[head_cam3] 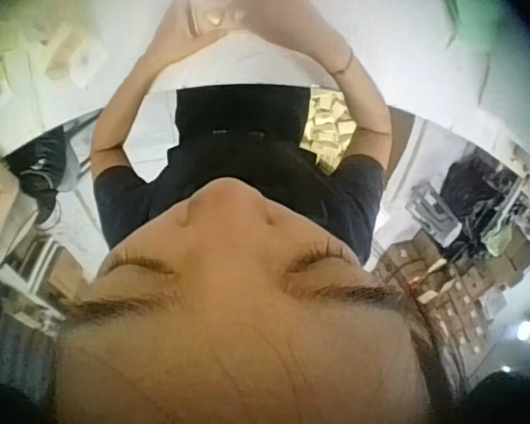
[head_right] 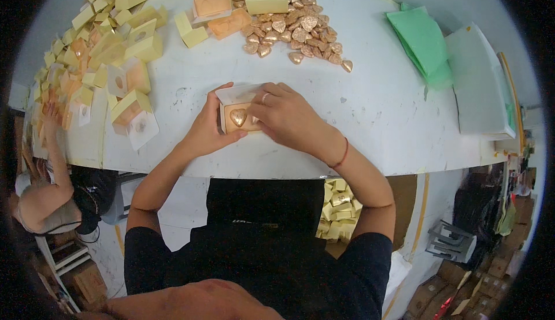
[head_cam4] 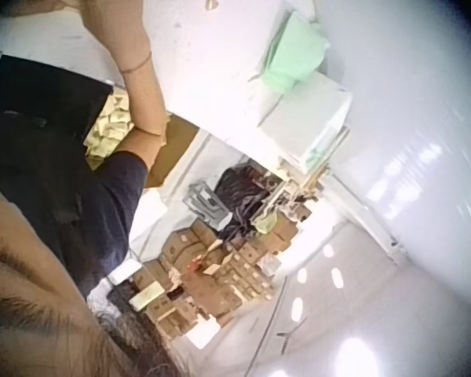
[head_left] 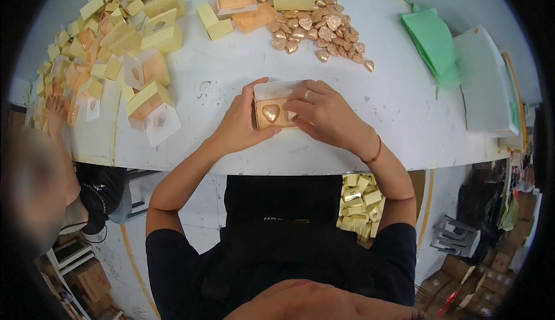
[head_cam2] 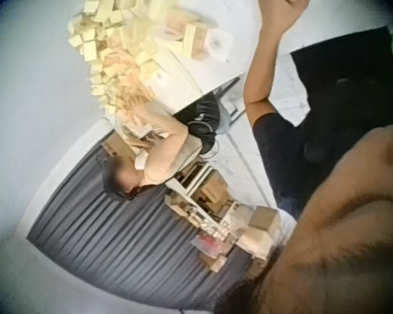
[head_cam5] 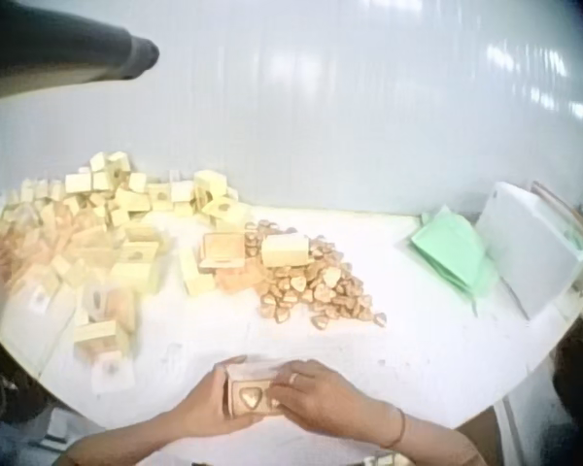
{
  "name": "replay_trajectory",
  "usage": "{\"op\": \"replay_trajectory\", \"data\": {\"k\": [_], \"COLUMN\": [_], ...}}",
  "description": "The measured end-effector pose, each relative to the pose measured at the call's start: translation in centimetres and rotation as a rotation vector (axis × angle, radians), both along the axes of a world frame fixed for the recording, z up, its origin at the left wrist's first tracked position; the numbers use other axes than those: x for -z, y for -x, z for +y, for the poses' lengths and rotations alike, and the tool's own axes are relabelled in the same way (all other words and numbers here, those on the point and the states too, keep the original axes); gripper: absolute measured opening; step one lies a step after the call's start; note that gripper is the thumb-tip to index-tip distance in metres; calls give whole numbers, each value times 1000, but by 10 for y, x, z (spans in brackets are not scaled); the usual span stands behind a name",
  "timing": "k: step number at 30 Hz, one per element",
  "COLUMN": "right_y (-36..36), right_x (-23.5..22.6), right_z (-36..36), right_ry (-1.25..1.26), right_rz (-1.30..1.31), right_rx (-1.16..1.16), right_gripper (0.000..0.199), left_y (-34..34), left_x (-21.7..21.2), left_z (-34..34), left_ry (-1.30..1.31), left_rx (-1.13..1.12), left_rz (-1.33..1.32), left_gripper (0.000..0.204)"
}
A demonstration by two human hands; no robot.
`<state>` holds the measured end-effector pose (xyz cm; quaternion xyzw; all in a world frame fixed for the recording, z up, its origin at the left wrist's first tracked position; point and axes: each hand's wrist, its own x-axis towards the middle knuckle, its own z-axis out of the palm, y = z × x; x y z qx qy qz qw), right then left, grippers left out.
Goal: The person repeatedly picks small heart-shaped metallic pieces and places them into small rectangular boxes with two indentations. They close each box after filling it and set it aside on the table. The process continues with multiple boxes throughout the clip.
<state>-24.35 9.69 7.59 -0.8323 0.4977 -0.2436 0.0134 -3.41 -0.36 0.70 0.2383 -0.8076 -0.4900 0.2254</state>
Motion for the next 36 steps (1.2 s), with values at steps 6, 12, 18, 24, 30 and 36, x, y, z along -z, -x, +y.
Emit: {"op": "replay_trajectory", "data": {"k": [6,12,18,24,30,36], "right_y": [6,7,44,19,4,9], "right_x": [27,30,43,73,68,74], "right_z": [-4,20,25,11,18,14], "right_ry": [-42,-39,-234,-185,-14,-69], "right_rz": [215,173,-951,-688,-506,-619], "right_rx": [-4,39,303,76,-72,-99], "right_gripper": [26,37,41,49,52,52], "left_y": [-1,-1,-14,6,7,9], "left_x": [6,2,0,5,21,20], "left_z": [-6,-4,-25,-9,-7,-10], "left_ry": [-23,-50,-320,-83,-139,-39], "left_rx": [-13,69,166,77,75,120], "left_rz": [-15,-65,87,115,279,281], "left_gripper": [100,99,59,33,44,48]}}
